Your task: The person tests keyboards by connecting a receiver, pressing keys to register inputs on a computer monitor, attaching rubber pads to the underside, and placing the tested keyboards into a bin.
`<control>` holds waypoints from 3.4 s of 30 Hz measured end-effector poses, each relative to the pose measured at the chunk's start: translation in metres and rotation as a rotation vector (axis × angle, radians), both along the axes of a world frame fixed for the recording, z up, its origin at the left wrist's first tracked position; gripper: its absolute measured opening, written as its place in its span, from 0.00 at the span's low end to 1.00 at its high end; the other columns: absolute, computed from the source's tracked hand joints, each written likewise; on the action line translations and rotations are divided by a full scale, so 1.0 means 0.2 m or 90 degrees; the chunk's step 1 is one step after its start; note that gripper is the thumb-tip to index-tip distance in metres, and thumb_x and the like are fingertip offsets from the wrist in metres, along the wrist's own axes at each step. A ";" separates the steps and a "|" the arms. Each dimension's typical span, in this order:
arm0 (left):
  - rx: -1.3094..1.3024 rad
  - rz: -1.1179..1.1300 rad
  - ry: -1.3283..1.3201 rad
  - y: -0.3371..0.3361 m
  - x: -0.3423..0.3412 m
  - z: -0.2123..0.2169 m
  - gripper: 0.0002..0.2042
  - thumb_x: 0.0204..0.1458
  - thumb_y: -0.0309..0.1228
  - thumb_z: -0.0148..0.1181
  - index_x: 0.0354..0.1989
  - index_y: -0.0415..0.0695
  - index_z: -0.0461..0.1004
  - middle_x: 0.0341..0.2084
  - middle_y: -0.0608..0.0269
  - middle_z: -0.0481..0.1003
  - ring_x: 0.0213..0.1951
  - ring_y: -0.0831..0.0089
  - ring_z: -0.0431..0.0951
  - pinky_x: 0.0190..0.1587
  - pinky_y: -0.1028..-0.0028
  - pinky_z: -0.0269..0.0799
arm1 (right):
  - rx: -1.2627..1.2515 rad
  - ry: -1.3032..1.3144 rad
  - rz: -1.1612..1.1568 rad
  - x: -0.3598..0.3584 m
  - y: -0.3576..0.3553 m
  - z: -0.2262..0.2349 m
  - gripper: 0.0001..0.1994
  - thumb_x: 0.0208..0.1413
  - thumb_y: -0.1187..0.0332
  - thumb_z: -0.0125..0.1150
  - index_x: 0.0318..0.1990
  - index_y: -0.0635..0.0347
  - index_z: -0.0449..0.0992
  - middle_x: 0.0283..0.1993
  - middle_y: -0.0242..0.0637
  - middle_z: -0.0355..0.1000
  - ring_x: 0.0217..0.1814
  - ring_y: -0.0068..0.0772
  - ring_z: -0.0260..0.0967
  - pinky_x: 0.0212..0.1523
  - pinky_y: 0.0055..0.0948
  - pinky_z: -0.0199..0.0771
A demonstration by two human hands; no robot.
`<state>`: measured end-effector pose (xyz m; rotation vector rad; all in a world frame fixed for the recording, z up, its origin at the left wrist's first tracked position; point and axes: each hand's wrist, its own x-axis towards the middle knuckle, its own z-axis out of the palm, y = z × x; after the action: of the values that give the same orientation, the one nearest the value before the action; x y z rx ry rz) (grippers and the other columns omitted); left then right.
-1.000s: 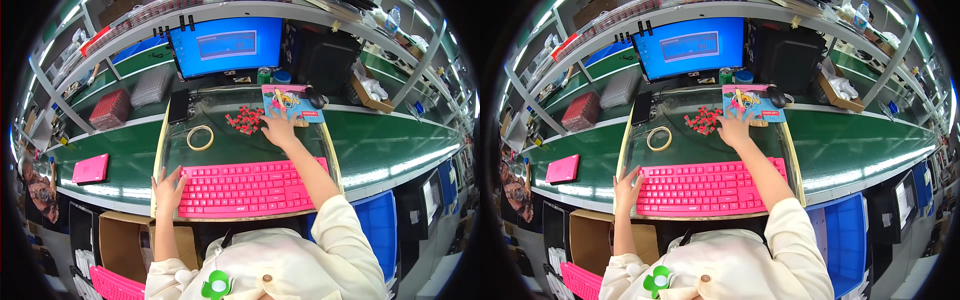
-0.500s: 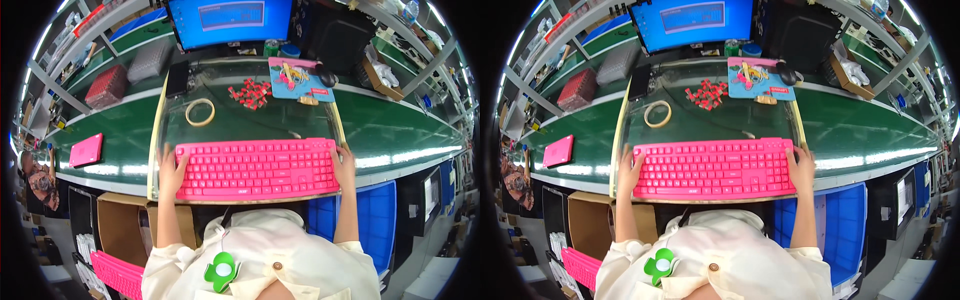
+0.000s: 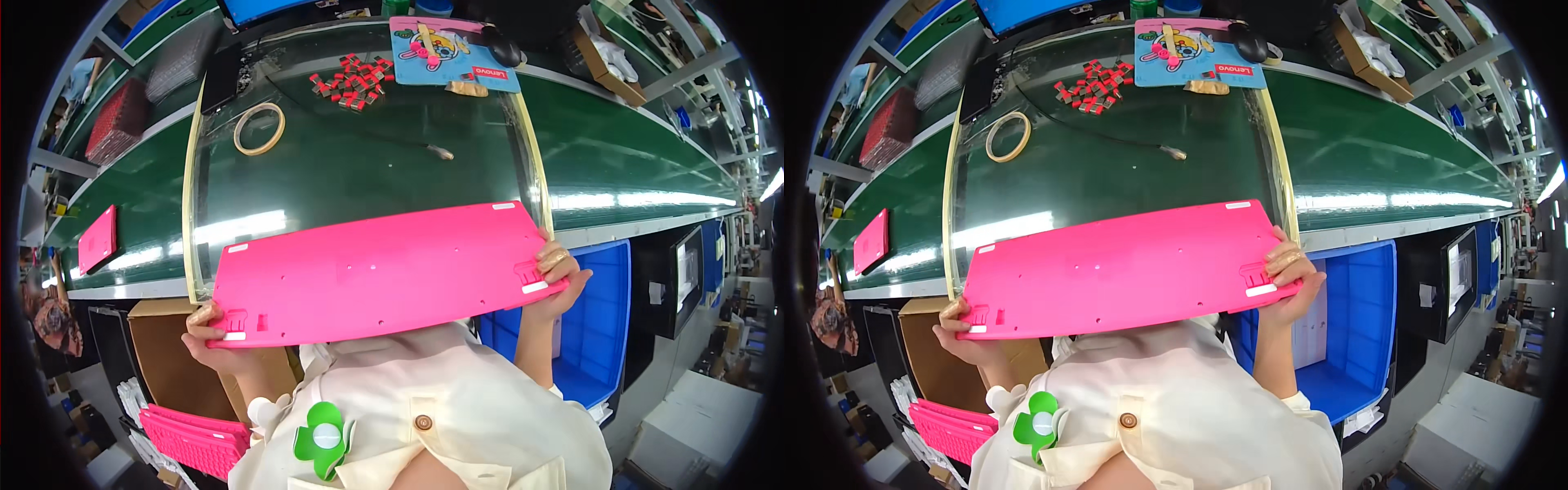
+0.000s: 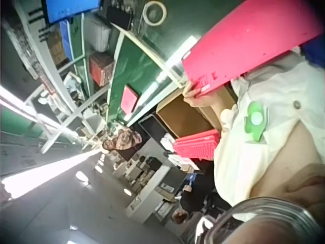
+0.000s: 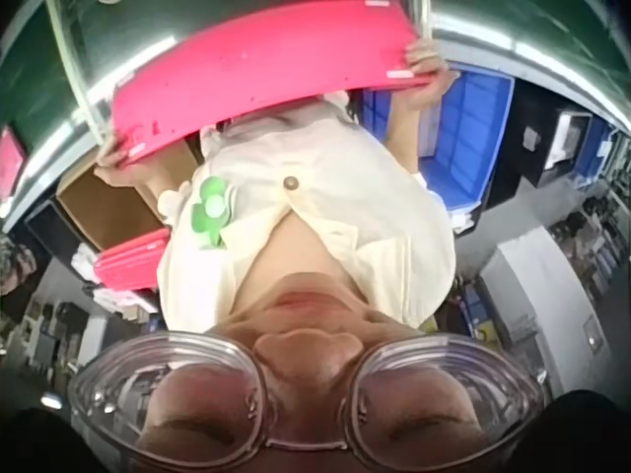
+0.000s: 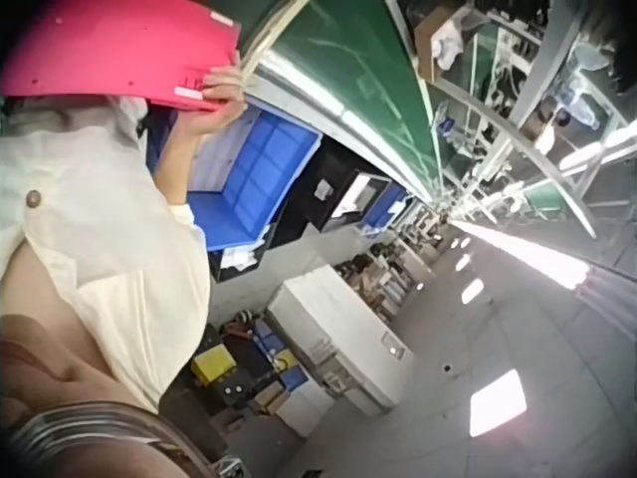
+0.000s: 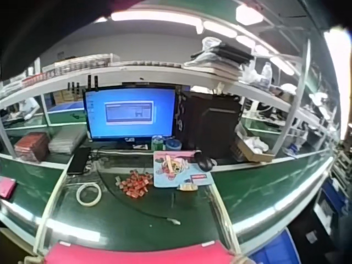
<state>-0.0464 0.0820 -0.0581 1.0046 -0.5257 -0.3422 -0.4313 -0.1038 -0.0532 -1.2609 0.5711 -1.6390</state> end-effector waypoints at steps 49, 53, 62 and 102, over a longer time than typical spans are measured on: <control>0.328 0.141 -0.129 -0.20 0.55 0.26 0.22 0.58 0.51 0.43 0.28 0.43 0.69 0.19 0.64 0.70 0.23 0.80 0.69 0.31 0.81 0.64 | 0.295 0.114 -0.008 0.54 -0.19 0.45 0.09 0.58 0.64 0.52 0.40 0.59 0.71 0.33 0.35 0.71 0.34 0.25 0.65 0.45 0.23 0.62; 0.498 0.117 -0.051 0.00 1.02 0.20 0.18 0.56 0.46 0.48 0.30 0.41 0.71 0.21 0.65 0.71 0.23 0.81 0.68 0.29 0.82 0.64 | 0.284 0.255 0.143 0.94 -0.08 0.31 0.15 0.51 0.72 0.55 0.48 0.57 0.67 0.53 0.38 0.64 0.53 0.27 0.60 0.52 0.24 0.58; 0.746 0.027 -0.137 -0.07 1.39 0.18 0.19 0.55 0.42 0.49 0.38 0.36 0.73 0.24 0.61 0.74 0.24 0.77 0.70 0.29 0.78 0.67 | -0.637 0.426 0.435 1.77 0.45 0.07 0.04 0.43 0.68 0.56 0.29 0.50 0.71 0.33 0.29 0.71 0.39 0.35 0.65 0.49 0.35 0.61; 1.112 -0.342 -0.673 -0.30 1.44 0.17 0.31 0.53 0.54 0.42 0.21 0.34 0.75 0.18 0.46 0.74 0.24 0.47 0.72 0.33 0.62 0.68 | -0.776 0.450 0.514 2.14 0.74 -0.16 0.03 0.47 0.67 0.49 0.27 0.52 0.69 0.28 0.32 0.68 0.32 0.32 0.63 0.43 0.30 0.61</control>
<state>0.2409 0.0222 -0.0245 2.7945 -1.5600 -0.7769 -0.0031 0.0439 -0.0846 -2.5277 -0.6643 -0.7028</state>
